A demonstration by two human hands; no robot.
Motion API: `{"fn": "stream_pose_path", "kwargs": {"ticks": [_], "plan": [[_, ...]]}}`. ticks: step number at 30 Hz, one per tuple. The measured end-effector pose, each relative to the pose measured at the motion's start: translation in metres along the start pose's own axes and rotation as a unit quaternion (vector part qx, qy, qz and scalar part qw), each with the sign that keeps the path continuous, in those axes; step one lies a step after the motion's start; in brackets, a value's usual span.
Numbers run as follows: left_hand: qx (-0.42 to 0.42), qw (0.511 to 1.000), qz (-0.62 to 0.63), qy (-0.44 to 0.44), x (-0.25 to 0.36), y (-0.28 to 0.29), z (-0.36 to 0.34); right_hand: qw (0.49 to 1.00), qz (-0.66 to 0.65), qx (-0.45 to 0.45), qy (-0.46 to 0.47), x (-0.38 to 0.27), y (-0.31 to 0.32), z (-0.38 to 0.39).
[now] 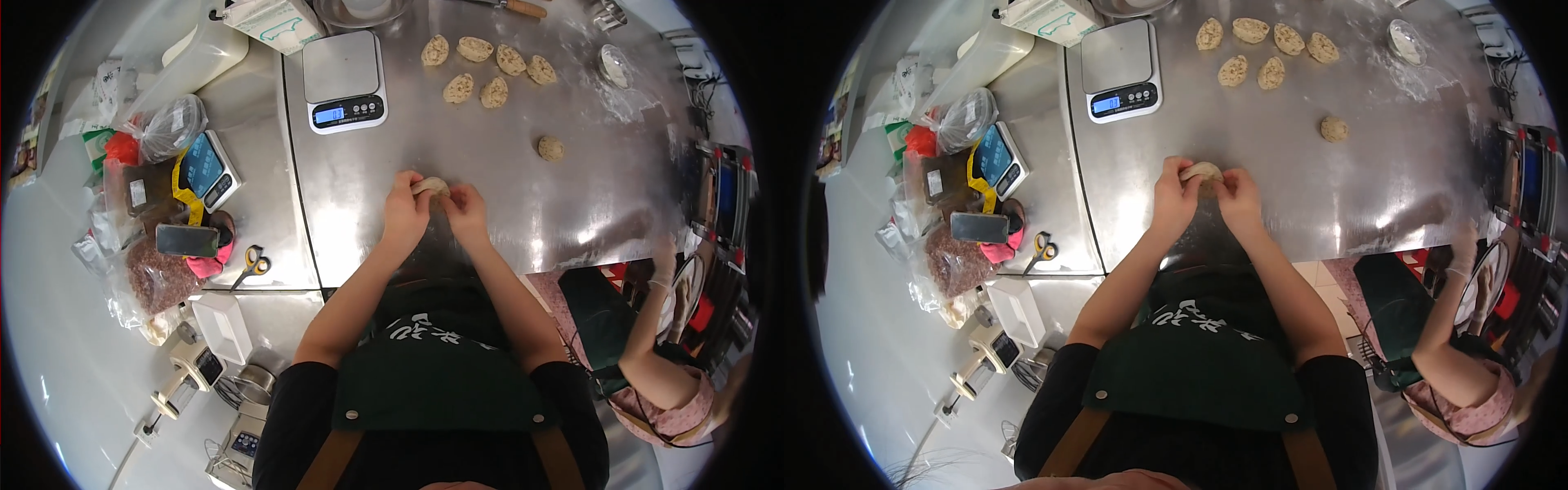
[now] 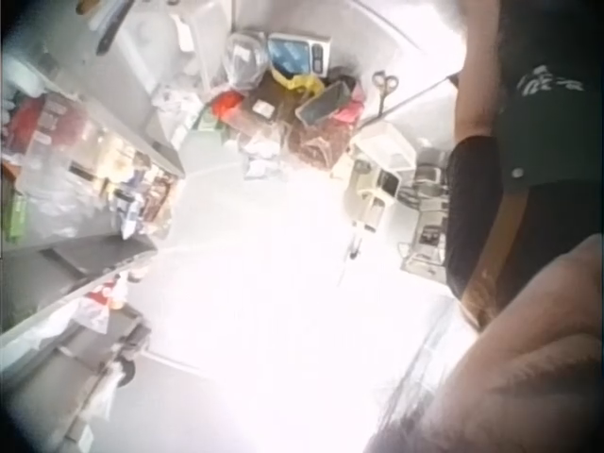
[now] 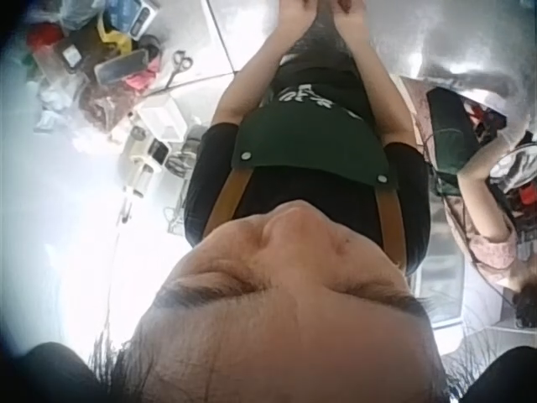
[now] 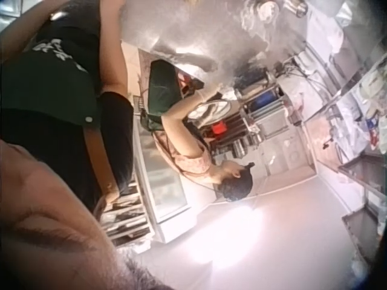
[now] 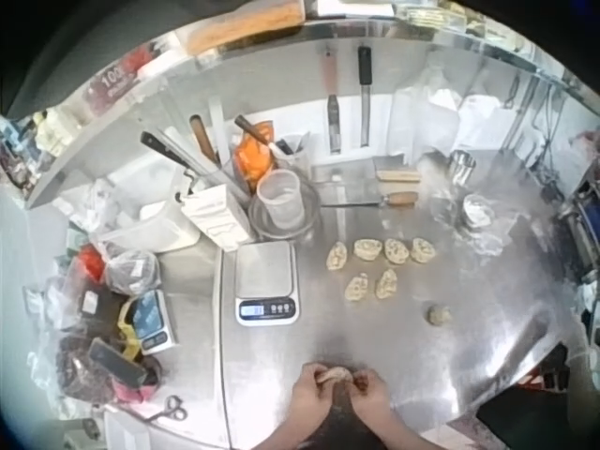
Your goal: Manually shaping and rolling small portions of dough into round buns on a metal work table.
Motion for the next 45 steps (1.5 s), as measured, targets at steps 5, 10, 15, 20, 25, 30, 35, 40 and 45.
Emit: {"fn": "stream_pose_path", "kwargs": {"ticks": [5, 10, 15, 20, 25, 30, 35, 40, 45], "plan": [[-0.084, 0.995, -0.043, 0.026, -0.025, -0.022, -0.007, 0.999, 0.040, -0.007, -0.027, 0.017, 0.011, 0.031], [-0.151, 0.983, -0.071, -0.072, -0.011, -0.033, -0.005, 0.973, 0.190, 0.108, 0.080, -0.041, 0.037, -0.002], [-0.138, 0.977, -0.069, -0.150, -0.007, -0.039, -0.003, 0.940, 0.217, 0.137, 0.226, -0.066, 0.018, -0.049], [0.010, 0.994, -0.070, -0.080, -0.023, -0.021, 0.022, 0.876, 0.364, 0.145, 0.281, -0.053, 0.000, -0.038], [0.009, 0.993, -0.108, -0.051, -0.034, -0.027, 0.027, 0.848, 0.434, 0.149, 0.263, -0.041, -0.002, -0.041], [0.011, 0.984, -0.131, -0.120, -0.021, -0.031, 0.034, 0.883, 0.398, 0.144, 0.205, -0.060, -0.003, -0.042], [0.002, 0.976, -0.168, -0.140, -0.015, -0.033, 0.044, 0.858, 0.426, 0.157, 0.241, -0.054, -0.006, -0.041], [-0.034, 0.999, -0.025, -0.015, -0.037, -0.032, 0.050, 0.854, 0.423, 0.176, 0.247, -0.046, -0.001, -0.044], [-0.053, 0.997, 0.048, 0.015, -0.034, -0.033, 0.052, 0.884, 0.361, 0.178, 0.236, -0.060, -0.006, -0.031]]}}
Point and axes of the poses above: each hand's wrist, its own z-axis away from the middle knuckle, its own y-axis out of the back of the hand, x = y × z, the point moved 6 cm from there along -z, towards the middle knuckle, and after that the axes turned 11 degrees about -x, right-handed, at the moved point
